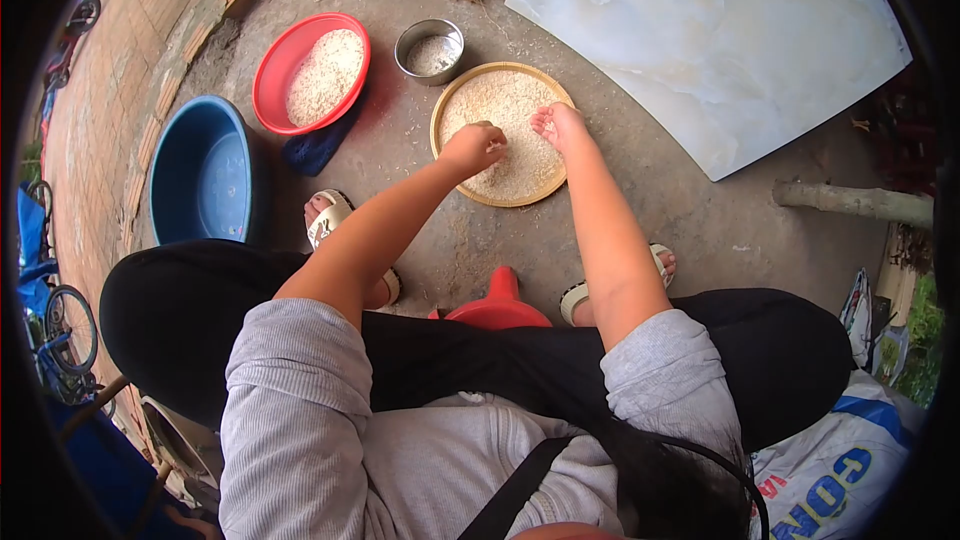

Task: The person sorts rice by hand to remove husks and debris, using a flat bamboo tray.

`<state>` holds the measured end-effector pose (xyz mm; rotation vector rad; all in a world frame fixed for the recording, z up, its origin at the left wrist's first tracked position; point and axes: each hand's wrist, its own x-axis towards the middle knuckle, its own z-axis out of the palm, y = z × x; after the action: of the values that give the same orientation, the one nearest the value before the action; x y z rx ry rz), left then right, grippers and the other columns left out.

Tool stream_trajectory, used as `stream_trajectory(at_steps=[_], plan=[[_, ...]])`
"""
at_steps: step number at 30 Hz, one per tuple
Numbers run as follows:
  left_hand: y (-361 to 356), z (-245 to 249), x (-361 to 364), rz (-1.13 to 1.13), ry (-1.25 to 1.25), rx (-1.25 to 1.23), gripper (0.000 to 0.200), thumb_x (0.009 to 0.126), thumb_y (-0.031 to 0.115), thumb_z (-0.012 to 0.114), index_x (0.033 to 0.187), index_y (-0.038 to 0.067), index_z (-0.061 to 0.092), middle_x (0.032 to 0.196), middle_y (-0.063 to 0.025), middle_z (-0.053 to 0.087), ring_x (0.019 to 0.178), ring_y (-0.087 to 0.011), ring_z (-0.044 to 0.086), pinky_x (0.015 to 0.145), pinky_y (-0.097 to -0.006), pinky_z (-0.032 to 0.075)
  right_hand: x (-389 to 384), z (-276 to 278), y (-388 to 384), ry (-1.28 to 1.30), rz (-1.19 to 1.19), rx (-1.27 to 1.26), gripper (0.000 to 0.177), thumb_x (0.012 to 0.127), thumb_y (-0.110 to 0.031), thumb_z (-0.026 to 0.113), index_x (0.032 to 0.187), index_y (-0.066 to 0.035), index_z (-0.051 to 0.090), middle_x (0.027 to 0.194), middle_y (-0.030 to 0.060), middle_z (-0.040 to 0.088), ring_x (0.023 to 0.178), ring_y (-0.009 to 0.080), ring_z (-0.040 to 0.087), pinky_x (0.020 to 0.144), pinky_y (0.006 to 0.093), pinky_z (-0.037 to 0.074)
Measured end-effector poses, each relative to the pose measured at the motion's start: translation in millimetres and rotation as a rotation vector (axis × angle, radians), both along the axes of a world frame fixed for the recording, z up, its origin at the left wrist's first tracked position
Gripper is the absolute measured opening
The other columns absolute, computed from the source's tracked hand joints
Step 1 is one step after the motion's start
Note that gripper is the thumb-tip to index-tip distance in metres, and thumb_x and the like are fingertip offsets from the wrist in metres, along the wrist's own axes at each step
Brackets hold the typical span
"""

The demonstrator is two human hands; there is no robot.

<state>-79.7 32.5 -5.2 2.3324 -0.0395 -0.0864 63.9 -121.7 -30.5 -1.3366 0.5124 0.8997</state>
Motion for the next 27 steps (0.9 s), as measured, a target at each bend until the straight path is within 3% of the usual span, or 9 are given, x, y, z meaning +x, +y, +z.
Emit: stream_trajectory(at_steps=[5, 9, 12, 14, 19, 22, 23, 25, 27], plan=[[-25, -17, -18, -0.24, -0.012, 0.124, 0.01, 0.074, 0.01, 0.063, 0.083, 0.006, 0.064, 0.086, -0.0124, 0.064, 0.079, -0.0315, 0.063, 0.073, -0.0382, 0.05, -9, -1, -2, -0.103, -0.112, -0.082, 0.021, 0.086, -0.007, 0.041, 0.093, 0.008, 0.055, 0.084, 0.0173, 0.06, 0.074, 0.0248, 0.062, 0.068, 0.0339, 0.056], [-17, 1, 2, 0.056, -0.102, -0.038, 0.01, 0.074, 0.009, 0.067, 0.083, 0.004, 0.066, 0.079, -0.0124, 0.064, 0.072, -0.0285, 0.064, 0.067, -0.0356, 0.05, -10, 12, 7, -0.161, -0.053, -0.144, 0.022, 0.086, -0.009, 0.042, 0.093, 0.008, 0.055, 0.084, 0.0178, 0.061, 0.074, 0.0251, 0.062, 0.068, 0.0335, 0.056], [-27, 26, 18, 0.138, -0.038, -0.103, 0.01, 0.078, 0.011, 0.066, 0.084, 0.003, 0.066, 0.082, -0.0125, 0.065, 0.071, -0.0284, 0.064, 0.067, -0.0352, 0.051, -9, 12, 10, -0.091, 0.084, -0.159, 0.023, 0.086, -0.011, 0.043, 0.093, 0.007, 0.055, 0.085, 0.017, 0.061, 0.075, 0.0248, 0.063, 0.067, 0.0334, 0.055], [-35, 33, 26, 0.206, -0.166, -0.272, 0.013, 0.081, 0.014, 0.065, 0.089, 0.004, 0.064, 0.087, -0.013, 0.064, 0.074, -0.0289, 0.063, 0.068, -0.036, 0.05, -9, 8, 9, -0.014, 0.198, -0.05, 0.023, 0.087, -0.013, 0.044, 0.093, 0.005, 0.056, 0.085, 0.0148, 0.061, 0.075, 0.0237, 0.062, 0.067, 0.0335, 0.055], [-21, 32, 14, 0.231, -0.224, 0.035, 0.016, 0.082, 0.016, 0.065, 0.091, 0.005, 0.059, 0.088, -0.0124, 0.059, 0.078, -0.0294, 0.062, 0.069, -0.0386, 0.049, -6, 7, 8, 0.058, 0.171, 0.038, 0.021, 0.09, -0.014, 0.044, 0.093, 0.003, 0.056, 0.082, 0.011, 0.058, 0.072, 0.0214, 0.059, 0.066, 0.0325, 0.055], [-5, 15, -10, -0.158, -0.061, 0.088, 0.015, 0.081, 0.016, 0.065, 0.091, 0.006, 0.059, 0.087, -0.011, 0.059, 0.077, -0.0304, 0.061, 0.071, -0.0398, 0.049, -2, 10, 2, 0.03, 0.118, 0.026, 0.021, 0.091, -0.013, 0.042, 0.091, 0.003, 0.056, 0.082, 0.0114, 0.058, 0.072, 0.0212, 0.059, 0.065, 0.0315, 0.055], [-1, 7, -17, -0.158, -0.061, 0.088, 0.015, 0.081, 0.016, 0.065, 0.091, 0.006, 0.059, 0.087, -0.011, 0.059, 0.077, -0.0304, 0.061, 0.071, -0.0398, 0.049, -2, 11, 1, 0.011, 0.096, -0.002, 0.021, 0.09, -0.012, 0.042, 0.091, 0.003, 0.056, 0.082, 0.012, 0.058, 0.072, 0.0215, 0.06, 0.065, 0.0317, 0.056], [2, -3, -28, -0.46, -0.123, 0.134, 0.016, 0.079, 0.016, 0.065, 0.091, 0.006, 0.059, 0.085, -0.0103, 0.059, 0.077, -0.0313, 0.061, 0.073, -0.0409, 0.049, -2, 11, -2, -0.026, 0.048, -0.057, 0.021, 0.09, -0.011, 0.042, 0.09, 0.004, 0.056, 0.082, 0.0132, 0.058, 0.073, 0.022, 0.06, 0.065, 0.0321, 0.056], [1, -8, -31, -0.425, -0.075, 0.142, 0.013, 0.079, 0.014, 0.064, 0.088, 0.007, 0.06, 0.085, -0.0109, 0.059, 0.079, -0.0319, 0.06, 0.074, -0.0415, 0.049, -2, 10, -4, -0.035, 0.047, -0.068, 0.021, 0.09, -0.011, 0.042, 0.09, 0.004, 0.056, 0.082, 0.0137, 0.058, 0.073, 0.0222, 0.06, 0.065, 0.0322, 0.056]])
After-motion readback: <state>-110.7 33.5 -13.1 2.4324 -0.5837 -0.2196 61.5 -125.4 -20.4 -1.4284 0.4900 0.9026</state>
